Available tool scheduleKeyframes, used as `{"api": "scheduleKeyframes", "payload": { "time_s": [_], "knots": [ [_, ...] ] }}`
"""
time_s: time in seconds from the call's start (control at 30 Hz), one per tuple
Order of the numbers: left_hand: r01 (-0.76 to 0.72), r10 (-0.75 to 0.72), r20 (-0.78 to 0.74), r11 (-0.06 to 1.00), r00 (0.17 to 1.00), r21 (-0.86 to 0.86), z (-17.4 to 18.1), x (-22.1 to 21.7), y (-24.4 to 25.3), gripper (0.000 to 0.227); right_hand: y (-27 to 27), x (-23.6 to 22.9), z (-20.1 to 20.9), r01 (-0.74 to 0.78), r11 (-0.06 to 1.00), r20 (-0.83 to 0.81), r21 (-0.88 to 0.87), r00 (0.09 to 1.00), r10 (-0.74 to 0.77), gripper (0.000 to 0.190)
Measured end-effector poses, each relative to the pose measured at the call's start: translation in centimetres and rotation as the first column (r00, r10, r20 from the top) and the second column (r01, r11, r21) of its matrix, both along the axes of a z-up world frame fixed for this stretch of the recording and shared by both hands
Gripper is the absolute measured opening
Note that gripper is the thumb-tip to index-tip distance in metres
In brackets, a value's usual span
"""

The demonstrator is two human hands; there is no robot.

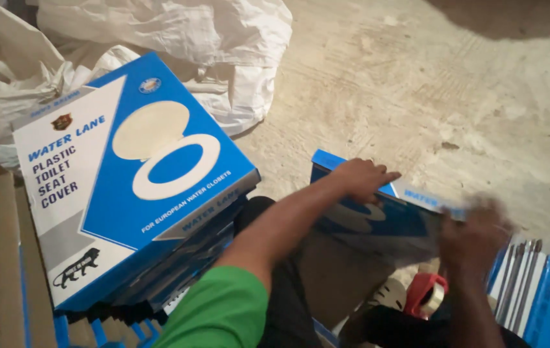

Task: The person sits on the floor and repeatedly folds flat cardboard boxes into shape, then uses a handheld tape dispenser to seal the seams. They place each sealed box onto a growing stack beside them.

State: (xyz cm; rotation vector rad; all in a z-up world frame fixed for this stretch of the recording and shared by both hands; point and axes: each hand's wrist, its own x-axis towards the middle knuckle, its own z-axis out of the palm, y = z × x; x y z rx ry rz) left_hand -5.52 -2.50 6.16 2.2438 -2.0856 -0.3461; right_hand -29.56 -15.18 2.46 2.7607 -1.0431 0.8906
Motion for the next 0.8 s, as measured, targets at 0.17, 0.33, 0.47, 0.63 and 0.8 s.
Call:
{"api": "scheduleKeyframes", "payload": {
  "time_s": [0.17, 0.33, 0.47, 0.63, 0.8],
  "knots": [
    [0.004, -0.004, 0.013, 0.999, 1.000, -0.048, -0.2, -0.5, 0.1, 0.095, -4.5, -2.7, -3.5, -0.069, 0.828, 0.371, 0.556, 0.912, -0.173, 0.069],
    [-0.034, 0.032, -0.051, 0.998, 0.998, -0.052, -0.5, -1.7, 0.2, 0.093, -4.9, -2.5, -6.0, -0.098, 0.771, 0.451, 0.629, 0.854, -0.259, 0.055],
    [0.030, -0.026, 0.025, 0.991, 0.999, -0.132, -0.4, -1.5, -0.8, 0.080, -6.1, -1.6, -6.6, -0.222, 0.730, 0.549, 0.647, 0.800, -0.243, 0.049],
    [0.093, -0.090, 0.033, 0.989, 0.995, -0.111, -1.0, -2.5, -1.3, 0.072, -7.4, -2.4, -6.9, -0.398, 0.675, 0.594, 0.621, 0.801, -0.075, 0.053],
    [0.146, -0.139, 0.060, 0.977, 0.989, -0.152, -1.3, -2.4, -1.3, 0.090, -7.2, -5.2, -3.4, -0.641, 0.191, 0.668, 0.744, 0.704, -0.240, 0.066]
  ]
}}
